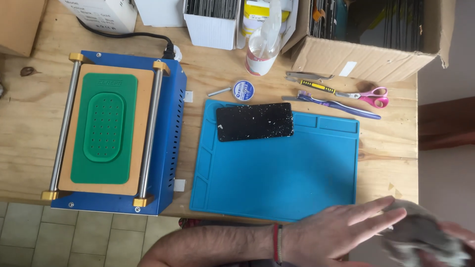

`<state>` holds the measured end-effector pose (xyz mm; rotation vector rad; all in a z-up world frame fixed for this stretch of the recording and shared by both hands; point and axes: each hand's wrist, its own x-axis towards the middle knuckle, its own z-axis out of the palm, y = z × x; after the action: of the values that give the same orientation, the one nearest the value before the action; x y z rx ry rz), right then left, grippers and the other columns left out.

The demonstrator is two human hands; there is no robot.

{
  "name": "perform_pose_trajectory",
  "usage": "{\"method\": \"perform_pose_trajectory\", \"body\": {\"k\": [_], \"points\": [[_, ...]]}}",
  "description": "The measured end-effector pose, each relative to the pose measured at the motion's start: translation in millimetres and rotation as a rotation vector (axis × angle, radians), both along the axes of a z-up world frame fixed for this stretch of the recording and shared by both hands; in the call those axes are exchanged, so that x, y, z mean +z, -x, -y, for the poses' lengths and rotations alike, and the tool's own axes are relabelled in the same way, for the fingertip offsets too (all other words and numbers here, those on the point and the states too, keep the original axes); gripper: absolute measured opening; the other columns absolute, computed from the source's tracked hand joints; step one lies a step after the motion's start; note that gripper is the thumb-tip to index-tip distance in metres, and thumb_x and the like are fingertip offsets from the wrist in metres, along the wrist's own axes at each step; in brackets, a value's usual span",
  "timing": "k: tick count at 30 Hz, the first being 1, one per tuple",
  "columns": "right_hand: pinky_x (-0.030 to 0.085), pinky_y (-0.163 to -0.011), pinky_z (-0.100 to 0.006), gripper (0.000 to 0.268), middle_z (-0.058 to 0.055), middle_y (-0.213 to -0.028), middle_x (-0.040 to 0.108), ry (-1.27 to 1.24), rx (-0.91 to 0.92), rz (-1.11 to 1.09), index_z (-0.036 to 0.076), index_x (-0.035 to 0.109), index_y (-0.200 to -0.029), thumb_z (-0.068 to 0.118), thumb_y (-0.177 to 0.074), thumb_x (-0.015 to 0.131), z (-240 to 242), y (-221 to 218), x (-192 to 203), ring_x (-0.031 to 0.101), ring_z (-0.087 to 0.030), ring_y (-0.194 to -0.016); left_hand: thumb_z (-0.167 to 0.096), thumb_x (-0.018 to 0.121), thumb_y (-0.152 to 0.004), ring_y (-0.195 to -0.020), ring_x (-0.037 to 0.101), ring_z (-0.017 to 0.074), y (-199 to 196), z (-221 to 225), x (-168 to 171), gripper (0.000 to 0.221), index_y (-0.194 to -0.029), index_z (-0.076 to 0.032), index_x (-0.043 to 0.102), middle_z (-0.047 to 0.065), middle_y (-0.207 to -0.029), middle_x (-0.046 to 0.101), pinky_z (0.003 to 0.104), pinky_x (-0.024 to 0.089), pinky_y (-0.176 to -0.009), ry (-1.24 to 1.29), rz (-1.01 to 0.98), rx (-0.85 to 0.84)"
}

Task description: Cleaning mobile phone components and screens using a cloth and cleaning solution on a repair bench

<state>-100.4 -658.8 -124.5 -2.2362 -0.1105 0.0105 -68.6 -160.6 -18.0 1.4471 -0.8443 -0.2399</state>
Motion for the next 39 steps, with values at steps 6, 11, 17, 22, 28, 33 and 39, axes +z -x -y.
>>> {"method": "perform_pose_trajectory", "body": {"k": [6,11,17,22,28,33,39], "points": [[0.072,-0.108,-0.045,0.023,-0.015,-0.120,0.047,-0.383,-0.157,0.448,0.011,0.051,-0.124,0.034,-0.126,0.054,-329.3,-17.2,100.8,0.080,-0.052,-0.131,-0.044,0.027,-0.117,-0.161,0.050,0.0415,3.9,-22.0,23.3,0.059,-0.166,-0.012,0.030,0.029,-0.175,0.040,0.051,0.044,-0.132,-0.004,-0.151,-0.086],[0.055,-0.058,-0.052,0.029,-0.021,-0.076,0.069,-1.184,0.600,-0.189,0.025,0.069,-0.121,0.036,-0.125,0.043,-207.7,-87.6,79.6,0.062,-0.036,-0.061,-0.028,0.047,-0.116,-0.135,0.068,0.0356,12.3,-94.4,11.9,0.022,-0.133,-0.015,0.051,0.015,-0.134,0.070,0.047,0.051,-0.123,-0.320,0.313,0.057],[0.048,-0.096,-0.039,0.036,-0.010,-0.124,0.066,-0.694,0.519,0.086,0.011,0.067,-0.135,0.015,-0.100,0.072,-347.4,-56.7,81.4,0.056,-0.031,-0.126,-0.044,0.054,-0.114,-0.086,0.053,0.0201,19.1,-88.5,7.6,0.035,-0.115,-0.009,0.060,0.005,-0.100,0.057,0.037,0.046,-0.079,0.235,-0.291,0.623],[-0.016,-0.133,-0.076,0.108,-0.026,-0.186,0.010,0.059,0.621,0.217,0.009,0.003,-0.178,0.091,-0.107,0.003,-447.1,-50.2,93.2,-0.015,-0.047,-0.174,-0.036,0.048,-0.118,-0.094,0.063,0.0121,23.6,-61.6,-16.7,0.025,-0.123,-0.012,0.054,0.004,-0.107,0.061,0.027,0.053,-0.086,1.033,-1.098,0.622],[-0.018,-0.129,-0.076,0.098,-0.017,-0.187,0.012,0.652,0.620,0.478,0.037,0.042,-0.171,0.087,-0.105,-0.011,-435.3,-100.8,108.0,-0.010,-0.051,-0.170,-0.048,0.056,-0.109,-0.123,0.072,0.0137,38.0,-90.0,-28.5,0.068,-0.154,0.001,0.056,0.012,-0.140,0.075,0.027,0.061,-0.105,0.583,-0.958,0.588],[0.060,-0.094,-0.046,0.011,-0.010,-0.116,0.077,0.333,0.679,0.651,0.009,0.081,-0.113,0.007,-0.103,0.082,-478.4,-158.8,121.5,0.070,-0.033,-0.102,-0.039,0.056,-0.118,-0.068,0.068,0.0276,29.1,-133.5,-32.6,0.042,-0.100,-0.004,0.070,0.010,-0.086,0.071,0.040,0.052,-0.062,0.095,0.003,0.720],[0.055,-0.080,-0.045,0.024,-0.007,-0.116,0.072,0.332,0.977,0.629,0.017,0.085,-0.125,0.021,-0.101,0.086,-542.4,-207.6,95.3,0.064,-0.032,-0.099,-0.036,0.057,-0.117,-0.074,0.071,0.0284,25.0,-133.9,-27.7,0.036,-0.098,-0.008,0.067,0.008,-0.089,0.073,0.041,0.050,-0.063,-0.005,0.044,0.604]]}}
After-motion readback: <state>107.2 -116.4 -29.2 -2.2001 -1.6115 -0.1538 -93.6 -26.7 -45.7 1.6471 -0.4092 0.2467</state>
